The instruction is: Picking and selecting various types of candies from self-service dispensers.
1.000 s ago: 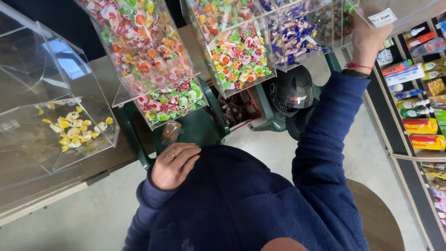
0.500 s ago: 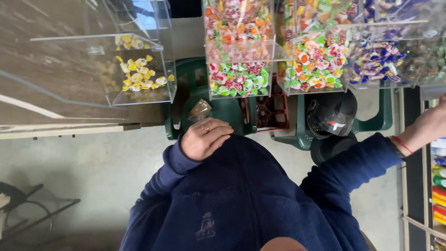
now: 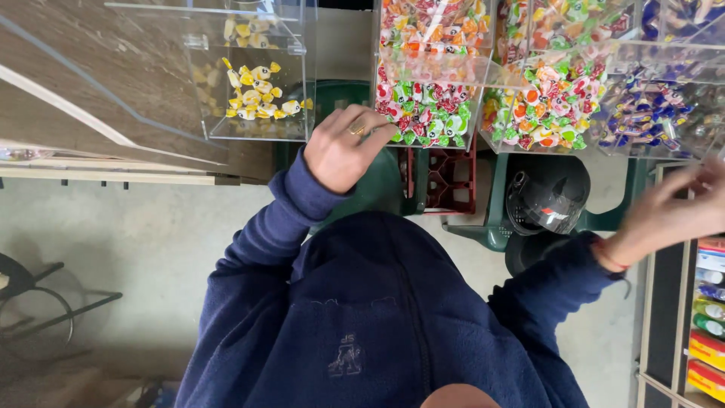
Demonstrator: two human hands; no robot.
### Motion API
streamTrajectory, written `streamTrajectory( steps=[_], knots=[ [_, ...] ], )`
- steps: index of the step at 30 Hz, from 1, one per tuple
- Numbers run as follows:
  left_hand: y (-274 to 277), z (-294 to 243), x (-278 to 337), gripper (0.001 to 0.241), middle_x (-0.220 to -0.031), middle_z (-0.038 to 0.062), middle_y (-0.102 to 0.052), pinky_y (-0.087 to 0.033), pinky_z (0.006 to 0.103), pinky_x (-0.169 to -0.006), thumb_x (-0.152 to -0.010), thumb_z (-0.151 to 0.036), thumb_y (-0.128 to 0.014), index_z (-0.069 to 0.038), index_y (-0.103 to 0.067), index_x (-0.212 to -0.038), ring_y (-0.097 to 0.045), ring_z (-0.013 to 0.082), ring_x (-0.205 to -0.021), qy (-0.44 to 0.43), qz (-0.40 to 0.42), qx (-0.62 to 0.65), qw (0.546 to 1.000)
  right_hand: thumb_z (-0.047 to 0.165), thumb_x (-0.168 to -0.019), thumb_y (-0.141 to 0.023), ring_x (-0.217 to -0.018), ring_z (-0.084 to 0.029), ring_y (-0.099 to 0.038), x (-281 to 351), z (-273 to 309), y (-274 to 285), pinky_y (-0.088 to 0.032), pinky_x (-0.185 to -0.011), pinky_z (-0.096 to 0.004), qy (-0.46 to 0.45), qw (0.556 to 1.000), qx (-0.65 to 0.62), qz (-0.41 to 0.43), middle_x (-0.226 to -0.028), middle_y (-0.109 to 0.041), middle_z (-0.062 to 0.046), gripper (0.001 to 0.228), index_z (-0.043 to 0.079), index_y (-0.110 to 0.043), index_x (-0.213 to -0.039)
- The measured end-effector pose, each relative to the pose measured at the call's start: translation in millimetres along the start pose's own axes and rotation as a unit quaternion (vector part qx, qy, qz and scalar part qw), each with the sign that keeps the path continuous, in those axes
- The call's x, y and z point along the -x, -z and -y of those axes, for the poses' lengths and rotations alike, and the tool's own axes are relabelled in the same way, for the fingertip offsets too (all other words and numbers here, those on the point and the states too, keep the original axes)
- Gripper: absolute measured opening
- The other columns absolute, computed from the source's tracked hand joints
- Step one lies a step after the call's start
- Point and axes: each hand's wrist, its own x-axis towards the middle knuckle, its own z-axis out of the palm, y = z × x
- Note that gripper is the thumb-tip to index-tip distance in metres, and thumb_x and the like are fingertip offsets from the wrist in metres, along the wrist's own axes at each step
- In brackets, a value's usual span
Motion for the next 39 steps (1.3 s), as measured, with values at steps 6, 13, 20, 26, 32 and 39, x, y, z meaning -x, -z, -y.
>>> streamTrajectory(
  steps=[6, 13, 20, 26, 32, 39],
  knots=[
    [-29.0, -7.0, -23.7, 0.023, -0.107, 0.004, -0.064, -0.053, 0.0374, -0.089, -0.086, -0.014, -0.065, -0.007, -0.071, -0.107, -0.061, 0.0230, -0.106, -0.053, 0.025, -0.051, 0.997, -0.001, -0.098, -0.075, -0.099, -0.028, -0.070, 0.4, 251.5, 90.9, -0.057, -0.089, -0.036, 0.234, 0.890, -0.319, 0.228, -0.113, -0.072, -0.009, 0.019, 0.006, -0.074, -0.117],
    [-70.0, -18.9, -31.1, 0.024, -0.105, 0.008, -0.063, -0.052, 0.0392, -0.087, -0.083, -0.024, -0.073, -0.005, -0.068, -0.096, -0.060, 0.0257, -0.106, 0.003, 0.032, -0.093, 0.995, 0.007, -0.092, -0.067, -0.099, -0.024, -0.064, -10.5, 287.6, 77.8, -0.054, -0.081, -0.037, 0.358, 0.882, -0.164, 0.258, -0.114, -0.063, -0.005, 0.031, 0.010, -0.074, -0.122],
    [-85.1, -25.3, -34.2, 0.039, -0.101, 0.012, -0.065, -0.053, 0.0418, -0.082, -0.072, -0.032, -0.086, -0.003, -0.068, -0.090, -0.060, 0.0298, -0.101, 0.098, 0.036, -0.061, 0.993, 0.006, -0.088, -0.070, -0.101, -0.027, -0.064, -15.7, 280.1, 77.5, -0.054, -0.085, -0.039, 0.356, 0.878, -0.206, 0.246, -0.112, -0.064, -0.005, 0.028, 0.009, -0.074, -0.116],
    [-87.4, -29.4, -35.8, 0.029, -0.097, 0.013, -0.064, -0.055, 0.0440, -0.083, -0.073, -0.023, -0.085, -0.005, -0.068, -0.087, -0.062, 0.0319, -0.099, 0.139, 0.009, -0.013, 0.990, 0.001, -0.100, -0.075, -0.096, -0.030, -0.063, 13.7, 257.4, 71.2, -0.053, -0.084, -0.039, 0.205, 0.905, -0.322, 0.190, -0.110, -0.064, -0.008, 0.022, 0.002, -0.072, -0.122],
    [-77.4, -39.7, -38.7, 0.019, -0.087, 0.013, -0.064, -0.054, 0.0456, -0.081, -0.071, -0.012, -0.079, -0.004, -0.064, -0.079, -0.063, 0.0344, -0.090, 0.198, -0.017, 0.024, 0.980, 0.015, -0.124, -0.052, -0.087, -0.014, -0.055, 73.6, 239.3, 50.7, -0.051, -0.087, -0.031, -0.119, 0.629, -0.732, 0.231, -0.104, -0.060, -0.009, 0.007, 0.009, -0.051, -0.121],
    [-37.4, -80.6, -13.3, 0.021, -0.091, 0.009, -0.061, -0.052, 0.0443, -0.087, -0.083, -0.012, -0.079, -0.005, -0.066, -0.098, -0.060, 0.0301, -0.088, 0.068, -0.067, 0.114, 0.989, 0.023, -0.112, -0.051, -0.089, -0.008, -0.049, 104.4, 260.8, 76.5, -0.042, -0.080, -0.025, -0.170, 0.552, -0.756, 0.310, -0.102, -0.052, -0.004, 0.028, 0.001, -0.050, -0.130]
  ],
)
